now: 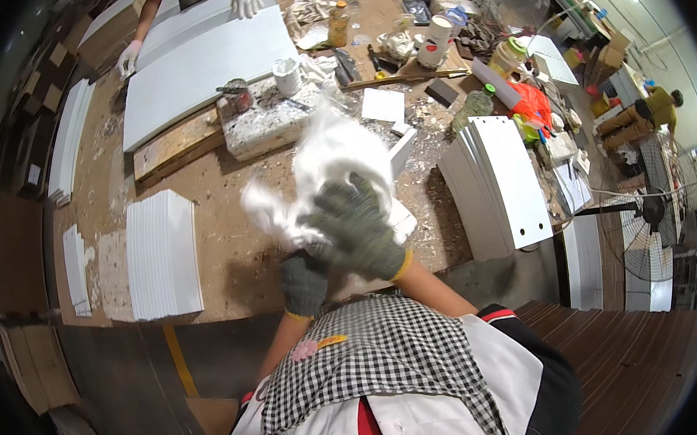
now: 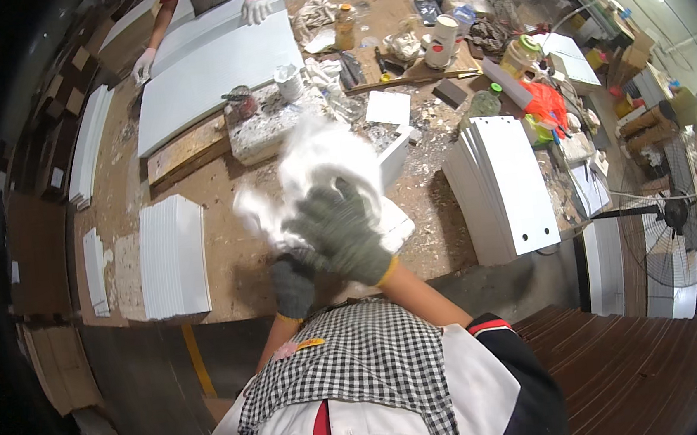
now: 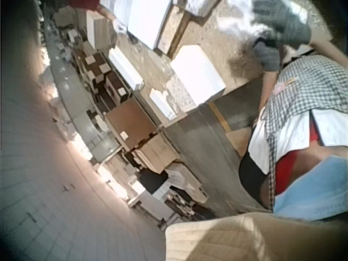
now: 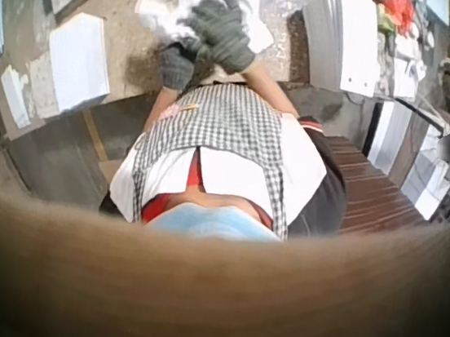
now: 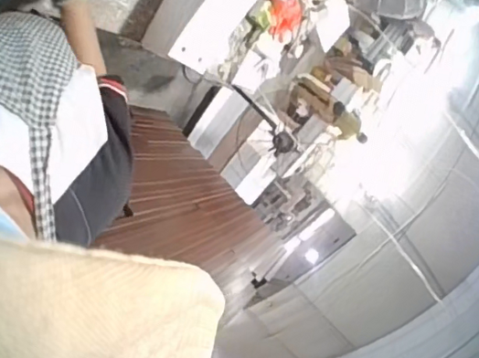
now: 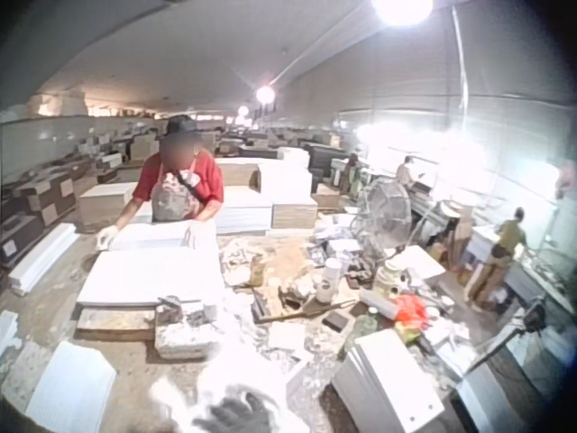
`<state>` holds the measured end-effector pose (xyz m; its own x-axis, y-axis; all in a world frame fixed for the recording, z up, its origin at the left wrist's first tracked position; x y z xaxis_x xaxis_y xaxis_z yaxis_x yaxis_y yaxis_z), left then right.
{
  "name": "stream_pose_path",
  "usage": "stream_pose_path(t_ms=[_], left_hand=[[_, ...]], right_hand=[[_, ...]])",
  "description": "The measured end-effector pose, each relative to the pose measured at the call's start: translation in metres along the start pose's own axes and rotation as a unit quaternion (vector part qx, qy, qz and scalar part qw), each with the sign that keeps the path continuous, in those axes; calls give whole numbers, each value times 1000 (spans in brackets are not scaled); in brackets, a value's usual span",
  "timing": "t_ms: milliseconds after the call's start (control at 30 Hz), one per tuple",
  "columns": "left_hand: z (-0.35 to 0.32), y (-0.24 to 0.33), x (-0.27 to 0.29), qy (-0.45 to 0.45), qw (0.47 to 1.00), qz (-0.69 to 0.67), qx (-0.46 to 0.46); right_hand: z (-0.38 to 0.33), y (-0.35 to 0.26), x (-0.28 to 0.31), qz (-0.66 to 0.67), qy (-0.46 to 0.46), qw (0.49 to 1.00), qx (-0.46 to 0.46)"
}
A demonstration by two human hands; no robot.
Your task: The person wipes white rectangular panels with a cloth, handling them one at a time. The person flips and repositions the panels while continuing to wipe their surfaces.
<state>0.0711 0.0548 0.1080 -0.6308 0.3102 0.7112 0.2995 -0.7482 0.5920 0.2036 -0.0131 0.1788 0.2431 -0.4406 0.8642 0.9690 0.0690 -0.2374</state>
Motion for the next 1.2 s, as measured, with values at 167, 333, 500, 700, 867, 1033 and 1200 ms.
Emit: stream_pose_path(t_ms=[167,333,500,700,867,1033,1200], left_hand=[[-8,21,17,3,949,-214,230],[7,57,15,-46,980,-111,-157],[-3,42,-22,-110,929,17,-354],[-35,4,-87,-232,938,-13,-258],[-40,11,-82,-80,932,33,-351],[-51,-2,-59,-103,966,121,-202],[-77,-79,-90,-62,760,-534,365]], right_hand=[[-20,151,-28,328,197,896,-226],[-80,293,26,-218,39,941,-256],[-59,194,36,570,253,723,-297],[-8,31,-31,-17,-107,994,8],[9,190,-63,-52,-80,984,-152],[24,283,-42,-31,-59,944,-324],[-1,166,-36,64,-103,919,-375]])
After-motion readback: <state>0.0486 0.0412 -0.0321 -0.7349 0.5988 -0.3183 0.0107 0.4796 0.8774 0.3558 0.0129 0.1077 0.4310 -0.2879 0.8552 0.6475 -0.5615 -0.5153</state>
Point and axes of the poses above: each hand's wrist, its own z-axis towards the middle knuckle, its own x-axis out of the back of the hand, y = z × x, the point moved 5 cm from there along z, towards the middle knuckle, and after that the axes turned 1 degree about z, right-handed, at the moved point
